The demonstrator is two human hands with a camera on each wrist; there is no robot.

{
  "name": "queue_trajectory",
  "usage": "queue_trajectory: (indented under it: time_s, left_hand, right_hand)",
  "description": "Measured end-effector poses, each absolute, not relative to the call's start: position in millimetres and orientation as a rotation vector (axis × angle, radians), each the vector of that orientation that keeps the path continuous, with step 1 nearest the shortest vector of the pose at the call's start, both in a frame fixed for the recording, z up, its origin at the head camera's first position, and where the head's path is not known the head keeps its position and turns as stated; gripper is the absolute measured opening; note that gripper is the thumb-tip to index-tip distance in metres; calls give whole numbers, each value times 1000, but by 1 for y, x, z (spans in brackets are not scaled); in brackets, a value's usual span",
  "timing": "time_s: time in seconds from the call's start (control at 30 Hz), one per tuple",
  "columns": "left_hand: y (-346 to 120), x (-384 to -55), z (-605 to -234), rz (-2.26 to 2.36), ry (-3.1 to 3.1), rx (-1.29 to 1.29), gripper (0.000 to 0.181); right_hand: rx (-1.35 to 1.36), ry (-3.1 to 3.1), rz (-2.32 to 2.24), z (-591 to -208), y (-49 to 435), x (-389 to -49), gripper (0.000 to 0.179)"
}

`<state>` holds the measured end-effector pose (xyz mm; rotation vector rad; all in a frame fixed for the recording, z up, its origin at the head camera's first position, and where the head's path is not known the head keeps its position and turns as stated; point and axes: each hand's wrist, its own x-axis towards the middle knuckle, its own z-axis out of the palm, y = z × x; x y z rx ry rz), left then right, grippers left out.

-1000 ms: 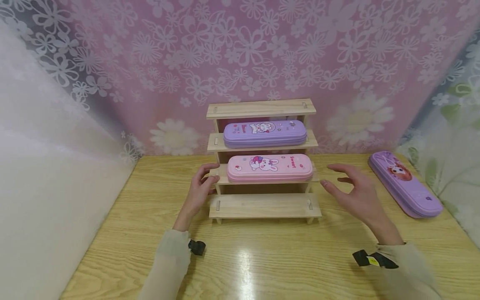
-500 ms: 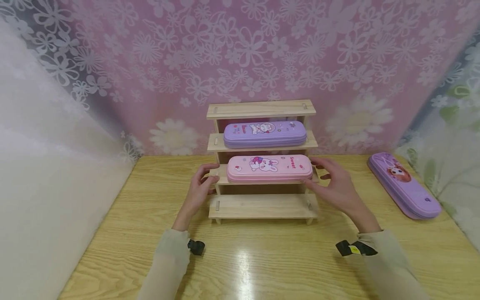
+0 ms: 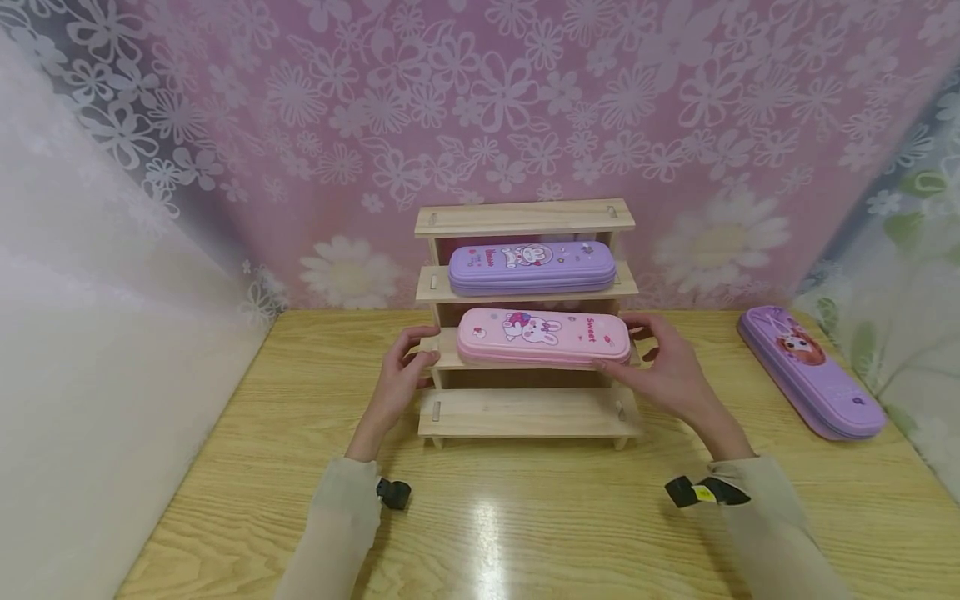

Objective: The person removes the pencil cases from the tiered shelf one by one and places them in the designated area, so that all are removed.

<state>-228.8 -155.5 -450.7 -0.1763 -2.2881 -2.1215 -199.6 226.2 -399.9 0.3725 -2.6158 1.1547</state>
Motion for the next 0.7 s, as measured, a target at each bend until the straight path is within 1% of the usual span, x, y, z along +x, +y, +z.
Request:
queue_trajectory:
  time_s: [0.13,0.3,0.43,0.57,0.7]
  left_hand:
    - [-156,-229,-451,-2121,-2285,-185,35]
    - [-155,-228,-450,-2102,-2297,-192,35]
    - [-155,-227,-449,-2095,-2301,-193,34]
    - [-154,-227,-449,-2085,-2303,-194,34]
    - [-154,-227,-450,-2075,-2303,-190,34]
  right_hand:
    - [353,-2589,1217,-399,228,-194,69]
    - [440,-2538,1284,-400,233,-188,75]
    - [518,-2519,1272,-400,239,-184,77]
    - [536,-2508,1247,-402,246,-180,75]
    - [542,-2507,1235,-403,252,-173,77]
